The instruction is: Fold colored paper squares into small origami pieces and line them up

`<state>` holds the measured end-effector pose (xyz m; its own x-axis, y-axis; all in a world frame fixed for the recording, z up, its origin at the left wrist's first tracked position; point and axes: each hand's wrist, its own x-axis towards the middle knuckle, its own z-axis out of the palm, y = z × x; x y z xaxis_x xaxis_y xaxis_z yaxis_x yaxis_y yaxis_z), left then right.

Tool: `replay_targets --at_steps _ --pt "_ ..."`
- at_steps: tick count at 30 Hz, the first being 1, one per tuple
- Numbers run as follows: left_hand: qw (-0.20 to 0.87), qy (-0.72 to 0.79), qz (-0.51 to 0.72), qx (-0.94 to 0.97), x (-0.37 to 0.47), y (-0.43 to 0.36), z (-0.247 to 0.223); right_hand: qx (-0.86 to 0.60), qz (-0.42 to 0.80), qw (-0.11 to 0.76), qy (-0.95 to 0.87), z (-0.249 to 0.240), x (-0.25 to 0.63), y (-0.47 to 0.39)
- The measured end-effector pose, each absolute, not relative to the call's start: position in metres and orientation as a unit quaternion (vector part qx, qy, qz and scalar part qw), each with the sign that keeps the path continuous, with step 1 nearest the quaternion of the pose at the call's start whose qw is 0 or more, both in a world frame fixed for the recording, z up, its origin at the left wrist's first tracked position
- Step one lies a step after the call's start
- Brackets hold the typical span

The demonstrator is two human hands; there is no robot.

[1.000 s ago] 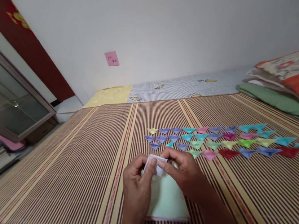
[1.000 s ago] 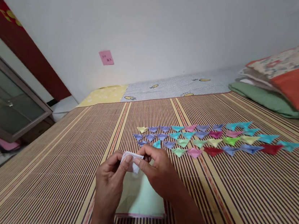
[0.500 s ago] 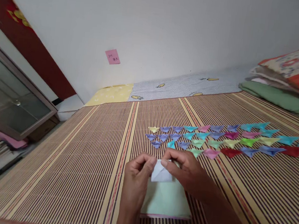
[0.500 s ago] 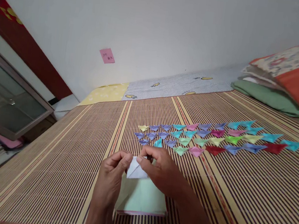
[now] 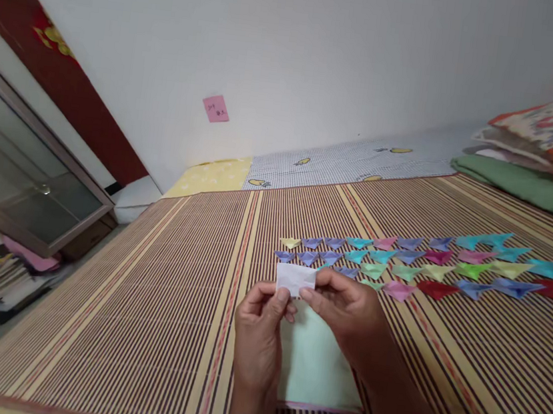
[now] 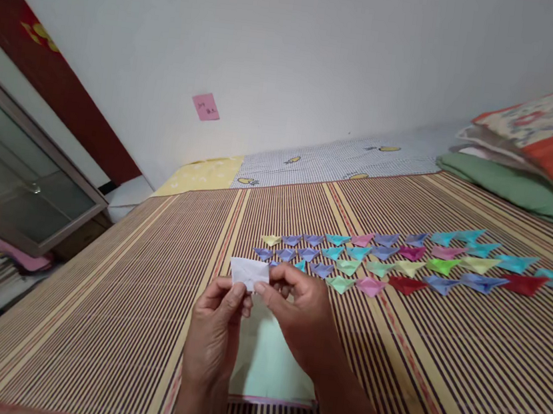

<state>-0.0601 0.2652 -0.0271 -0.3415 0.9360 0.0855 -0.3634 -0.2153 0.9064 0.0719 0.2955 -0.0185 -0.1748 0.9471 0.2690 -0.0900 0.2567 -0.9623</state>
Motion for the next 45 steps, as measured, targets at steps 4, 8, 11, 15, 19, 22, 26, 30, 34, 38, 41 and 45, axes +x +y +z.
replay_targets --at_steps 4,8,11,15,19,22,26,30,34,38,41,45 --pt "0.455 0.465 0.665 0.365 -0.063 0.262 -0.024 -0.367 0.294 0.531 -0.705 -0.014 0.077 0.294" --pt "0.429 0.49 0.645 0.399 -0.067 0.255 -0.013 -0.33 0.196 0.507 -0.772 -0.012 0.081 0.294" --pt "0.437 0.468 0.653 0.405 -0.069 0.251 -0.009 -0.322 0.202 0.505 -0.775 -0.01 0.08 0.292" --pt "0.455 0.439 0.659 0.407 -0.069 0.252 -0.012 -0.338 0.311 0.535 -0.709 -0.007 0.077 0.29" --pt "0.435 0.417 0.664 0.442 -0.068 0.253 -0.014 -0.325 0.423 0.559 -0.634 -0.009 0.075 0.291" --pt "0.393 0.405 0.675 0.476 -0.069 0.252 -0.015 -0.308 0.432 0.571 -0.627 -0.01 0.074 0.291" --pt "0.366 0.404 0.677 0.494 -0.075 0.25 -0.014 -0.291 0.487 0.582 -0.583 -0.012 0.072 0.291" --pt "0.325 0.448 0.656 0.513 -0.079 0.249 -0.011 -0.307 0.56 0.541 -0.547 -0.012 0.072 0.289" --pt "0.311 0.487 0.649 0.496 -0.075 0.249 -0.011 -0.339 0.514 0.548 -0.567 -0.009 0.069 0.285" --pt "0.376 0.481 0.674 0.416 -0.07 0.252 -0.015 -0.367 0.406 0.561 -0.621 -0.007 0.067 0.282" --pt "0.387 0.486 0.684 0.382 -0.069 0.254 -0.016 -0.365 0.355 0.575 -0.64 -0.007 0.066 0.283" --pt "0.359 0.495 0.697 0.374 -0.068 0.254 -0.015 -0.359 0.317 0.595 -0.646 -0.009 0.064 0.284"
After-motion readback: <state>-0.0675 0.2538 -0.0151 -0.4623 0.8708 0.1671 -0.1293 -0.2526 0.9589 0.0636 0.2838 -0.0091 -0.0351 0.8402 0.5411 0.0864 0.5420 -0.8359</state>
